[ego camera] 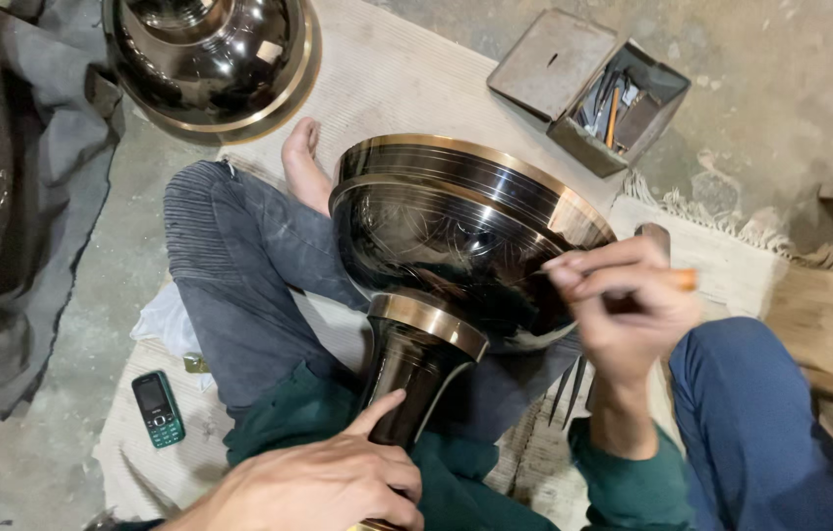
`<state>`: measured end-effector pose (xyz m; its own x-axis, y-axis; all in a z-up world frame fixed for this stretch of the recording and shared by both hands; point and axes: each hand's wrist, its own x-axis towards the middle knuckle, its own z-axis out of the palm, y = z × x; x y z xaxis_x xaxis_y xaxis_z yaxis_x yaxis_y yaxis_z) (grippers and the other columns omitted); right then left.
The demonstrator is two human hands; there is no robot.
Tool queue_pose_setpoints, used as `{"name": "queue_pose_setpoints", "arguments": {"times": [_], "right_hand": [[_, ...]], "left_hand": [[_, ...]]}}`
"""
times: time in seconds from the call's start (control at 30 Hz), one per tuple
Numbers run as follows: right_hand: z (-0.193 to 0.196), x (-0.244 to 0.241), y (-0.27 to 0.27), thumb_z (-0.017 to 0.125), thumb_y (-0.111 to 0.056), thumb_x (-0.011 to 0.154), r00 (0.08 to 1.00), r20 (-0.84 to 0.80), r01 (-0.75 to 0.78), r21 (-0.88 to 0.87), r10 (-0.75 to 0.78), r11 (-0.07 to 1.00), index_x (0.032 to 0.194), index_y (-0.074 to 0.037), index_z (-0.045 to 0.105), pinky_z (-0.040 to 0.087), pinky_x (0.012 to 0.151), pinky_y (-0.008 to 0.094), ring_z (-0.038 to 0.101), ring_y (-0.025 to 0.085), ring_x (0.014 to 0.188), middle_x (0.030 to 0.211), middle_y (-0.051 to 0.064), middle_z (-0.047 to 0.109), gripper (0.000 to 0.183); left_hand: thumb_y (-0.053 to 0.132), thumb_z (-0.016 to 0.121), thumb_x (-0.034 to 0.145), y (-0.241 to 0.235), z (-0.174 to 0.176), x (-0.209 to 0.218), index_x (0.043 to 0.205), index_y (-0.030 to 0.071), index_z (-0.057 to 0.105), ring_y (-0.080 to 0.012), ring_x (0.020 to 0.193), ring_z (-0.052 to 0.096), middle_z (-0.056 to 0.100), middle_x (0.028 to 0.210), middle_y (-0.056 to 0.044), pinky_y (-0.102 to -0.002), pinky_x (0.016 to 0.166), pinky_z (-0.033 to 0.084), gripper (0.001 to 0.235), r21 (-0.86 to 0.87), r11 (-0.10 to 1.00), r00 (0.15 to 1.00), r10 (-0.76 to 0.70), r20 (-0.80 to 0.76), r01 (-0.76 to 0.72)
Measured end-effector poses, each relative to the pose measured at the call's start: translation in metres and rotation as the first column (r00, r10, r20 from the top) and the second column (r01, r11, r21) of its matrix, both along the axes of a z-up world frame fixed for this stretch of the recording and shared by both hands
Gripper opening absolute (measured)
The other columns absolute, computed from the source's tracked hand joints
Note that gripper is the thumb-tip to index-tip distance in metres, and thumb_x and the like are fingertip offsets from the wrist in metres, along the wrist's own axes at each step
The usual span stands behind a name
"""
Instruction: The person sits on the floor and uses a small hand tool to engrave floral patterns onto the surface of a polished metal lamp base. They hold the lamp steady with one hand while carefully carving the design with the other.
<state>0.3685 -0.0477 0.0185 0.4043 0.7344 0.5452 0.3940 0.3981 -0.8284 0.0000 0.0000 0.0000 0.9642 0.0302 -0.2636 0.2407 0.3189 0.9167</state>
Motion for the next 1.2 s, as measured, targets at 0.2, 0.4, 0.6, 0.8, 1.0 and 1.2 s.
{"name": "queue_pose_setpoints", "arguments": {"times": [0.2,0.4,0.6,0.8,1.0,1.2], "right_hand": [[0.044,0.023,0.029,0.075,0.014,0.086,0.976,0.007,-0.211,-0.221,0.218,0.952,0.099,0.005,0.073,0.063,0.078,0.027,0.074,0.019,0.085,0.094,0.015,0.07,0.016],[0.057,0.017,0.041,0.075,0.012,0.083,0.932,0.062,-0.328,-0.28,0.358,0.902,0.097,0.002,0.074,0.063,0.081,0.027,0.075,0.017,0.087,0.095,0.012,0.072,0.017],[0.063,0.022,0.05,0.08,0.008,0.08,0.886,0.24,-0.319,-0.306,0.397,0.897,0.098,-0.004,0.077,0.055,0.074,0.026,0.069,0.014,0.083,0.091,0.008,0.071,0.022],[0.064,0.032,0.055,0.079,0.008,0.08,0.88,0.206,-0.346,-0.339,0.428,0.875,0.098,-0.003,0.077,0.055,0.071,0.024,0.069,0.013,0.08,0.09,0.008,0.071,0.022],[0.06,0.038,0.06,0.078,0.01,0.08,0.871,0.183,-0.39,-0.308,0.456,0.868,0.095,-0.002,0.077,0.059,0.071,0.024,0.072,0.014,0.081,0.089,0.009,0.073,0.019],[0.058,0.041,0.061,0.076,0.012,0.08,0.844,0.222,-0.428,-0.271,0.489,0.862,0.091,-0.003,0.077,0.063,0.073,0.024,0.075,0.016,0.085,0.091,0.01,0.074,0.018]], "left_hand": [[0.01,0.063,0.09,0.038,0.046,0.006,0.097,0.007,0.072,-0.0182,0.114,0.065,0.064,0.104,-0.005,-0.054,0.119,0.004,0.011,0.562,0.78,0.933,-0.357,0.037,0.276],[0.009,0.064,0.089,0.035,0.045,0.005,0.097,0.006,0.074,-0.0179,0.115,0.065,0.067,0.109,-0.005,-0.061,0.12,0.001,0.014,0.487,0.851,0.953,-0.283,0.108,0.197],[0.014,0.063,0.091,0.025,0.045,0.021,0.093,0.007,0.072,-0.0167,0.108,0.066,0.067,0.105,-0.003,-0.063,0.123,0.002,0.012,0.505,0.841,0.959,-0.271,0.081,0.195],[0.015,0.061,0.091,0.025,0.053,0.024,0.093,0.008,0.072,-0.0161,0.11,0.067,0.067,0.105,-0.002,-0.062,0.123,0.003,0.013,0.456,0.879,0.979,-0.192,0.073,0.139],[0.016,0.064,0.089,0.027,0.059,0.031,0.091,0.009,0.075,-0.0158,0.111,0.067,0.068,0.104,-0.001,-0.061,0.121,0.0,0.013,0.44,0.875,0.977,-0.214,-0.025,0.203],[0.017,0.066,0.085,0.029,0.066,0.036,0.091,0.008,0.076,-0.0174,0.114,0.066,0.068,0.104,-0.003,-0.062,0.12,0.0,0.015,0.465,0.857,0.971,-0.238,-0.025,0.222]]}}
